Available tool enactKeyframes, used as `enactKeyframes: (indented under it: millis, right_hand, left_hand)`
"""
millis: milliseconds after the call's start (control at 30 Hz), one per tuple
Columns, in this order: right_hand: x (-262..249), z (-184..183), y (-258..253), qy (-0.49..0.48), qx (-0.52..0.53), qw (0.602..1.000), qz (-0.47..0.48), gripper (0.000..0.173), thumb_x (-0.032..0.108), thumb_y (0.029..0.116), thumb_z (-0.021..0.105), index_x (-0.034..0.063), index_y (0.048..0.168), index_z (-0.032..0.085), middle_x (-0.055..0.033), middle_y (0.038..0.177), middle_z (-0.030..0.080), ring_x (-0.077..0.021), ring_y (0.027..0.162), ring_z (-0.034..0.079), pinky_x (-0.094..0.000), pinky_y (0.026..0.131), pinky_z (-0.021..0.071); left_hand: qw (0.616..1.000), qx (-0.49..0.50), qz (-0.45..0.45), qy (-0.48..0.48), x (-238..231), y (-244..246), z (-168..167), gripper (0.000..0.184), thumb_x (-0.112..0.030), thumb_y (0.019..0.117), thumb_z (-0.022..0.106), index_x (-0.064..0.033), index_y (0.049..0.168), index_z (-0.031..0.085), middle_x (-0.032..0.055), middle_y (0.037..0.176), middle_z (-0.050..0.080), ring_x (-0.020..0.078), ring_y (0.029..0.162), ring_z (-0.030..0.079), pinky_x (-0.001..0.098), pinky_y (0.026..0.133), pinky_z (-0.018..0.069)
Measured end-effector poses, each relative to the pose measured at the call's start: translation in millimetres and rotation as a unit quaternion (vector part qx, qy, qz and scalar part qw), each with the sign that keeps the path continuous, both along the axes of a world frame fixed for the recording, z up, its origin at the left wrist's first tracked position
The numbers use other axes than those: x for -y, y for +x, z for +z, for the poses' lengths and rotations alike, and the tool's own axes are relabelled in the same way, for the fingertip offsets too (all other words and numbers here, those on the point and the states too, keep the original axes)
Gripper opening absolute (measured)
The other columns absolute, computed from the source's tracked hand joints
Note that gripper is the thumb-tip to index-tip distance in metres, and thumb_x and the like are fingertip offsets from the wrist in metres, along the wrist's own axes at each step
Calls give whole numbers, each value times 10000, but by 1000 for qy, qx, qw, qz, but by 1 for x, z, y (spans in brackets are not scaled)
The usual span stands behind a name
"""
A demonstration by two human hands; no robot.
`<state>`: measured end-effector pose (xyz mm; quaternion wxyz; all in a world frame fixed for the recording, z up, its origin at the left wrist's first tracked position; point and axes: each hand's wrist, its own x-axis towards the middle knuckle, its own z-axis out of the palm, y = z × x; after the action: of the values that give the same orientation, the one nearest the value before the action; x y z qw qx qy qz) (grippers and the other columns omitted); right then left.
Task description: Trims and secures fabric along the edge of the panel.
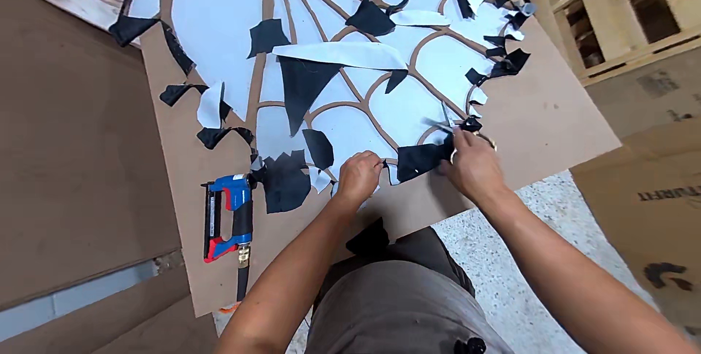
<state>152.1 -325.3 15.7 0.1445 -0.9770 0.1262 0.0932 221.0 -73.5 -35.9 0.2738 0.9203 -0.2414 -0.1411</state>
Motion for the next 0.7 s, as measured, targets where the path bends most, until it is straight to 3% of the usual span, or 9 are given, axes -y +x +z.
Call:
enactKeyframes:
  millis: [100, 133, 200, 267, 333, 400, 500, 567, 700]
  right_hand:
    - [-42, -28, 43, 82, -27, 964, 250, 532, 360, 889, 773, 130, 1347, 632, -133, 1266, 669, -327, 1193, 638, -554, 985, 534]
    - [-54, -44, 54, 100, -44, 945, 308, 462, 378, 902, 761, 129, 1279, 663, -109, 1198, 685, -301, 1143, 656, -530, 955, 553]
    - [-66, -70, 69, 111, -8, 913, 394, 238, 279, 968, 676, 76, 1089, 701, -119, 1052, 709, -308, 1024, 696, -509, 851, 583]
    - [-64, -82, 70, 119, 41, 884, 450, 156, 179, 993, 624, 51, 1006, 714, -132, 965, 719, -318, 940, 713, -500, 786, 596]
    - [-57, -87, 68, 125, 68, 859, 492, 145, 146, 998, 598, 50, 958, 699, -123, 917, 706, -303, 885, 710, -467, 747, 599]
    - [-53, -86, 76, 143, 85, 836, 523, 145, 133, 993, 601, 45, 917, 688, -119, 869, 689, -294, 840, 704, -447, 714, 596]
    - [-48, -82, 103, 160, 58, 818, 550, 133, 159, 977, 636, 53, 961, 715, -115, 912, 718, -295, 893, 720, -482, 769, 599]
    - [-43, -93, 125, 160, 62, 825, 538, 212, 260, 1013, 607, 96, 932, 714, -69, 918, 733, -251, 924, 717, -481, 845, 571]
    - [-39, -126, 129, 196, 123, 837, 495, 291, 318, 1048, 549, 117, 913, 709, -48, 880, 704, -232, 878, 675, -486, 823, 498]
  left_hand:
    - [1000, -11, -12, 6, 1, 4, 5, 218, -202, 1027, 590, -97, 1031, 781, 40, 1137, 750, 210, 1095, 701, 467, 974, 561]
    - [1000, -8, 0, 4, 0, 2, 5, 214, -204, 1025, 594, -101, 1019, 782, 37, 1135, 753, 206, 1101, 700, 463, 975, 561]
    - [999, 15, 48, -3, -5, -10, -5, 206, -210, 1020, 608, -103, 1045, 782, 36, 1168, 751, 192, 1156, 688, 441, 1019, 550]
    - [995, 17, 99, 9, -11, -34, -22, 283, -179, 1033, 585, -89, 1263, 724, 66, 1349, 686, 204, 1299, 623, 437, 1113, 498]
    - [993, 17, 108, 49, -11, -54, -37, 422, -56, 1016, 524, -71, 1430, 609, 78, 1518, 562, 223, 1433, 502, 452, 1196, 408]
    - [990, 14, 118, 71, -6, -60, -43, 505, 34, 959, 507, -69, 1444, 599, 56, 1555, 527, 215, 1468, 457, 446, 1221, 366]
    - [988, -23, 135, 68, -3, -59, -36, 441, -41, 994, 528, -95, 1421, 629, 33, 1538, 547, 195, 1458, 469, 426, 1229, 356]
    - [988, -23, 143, 58, -4, -56, -34, 401, -99, 1027, 508, -99, 1404, 645, 24, 1530, 556, 174, 1455, 472, 410, 1235, 355]
    - [984, -77, 155, 31, -3, -47, -26, 420, -102, 1016, 541, -92, 1429, 616, 33, 1542, 541, 182, 1470, 450, 423, 1243, 340]
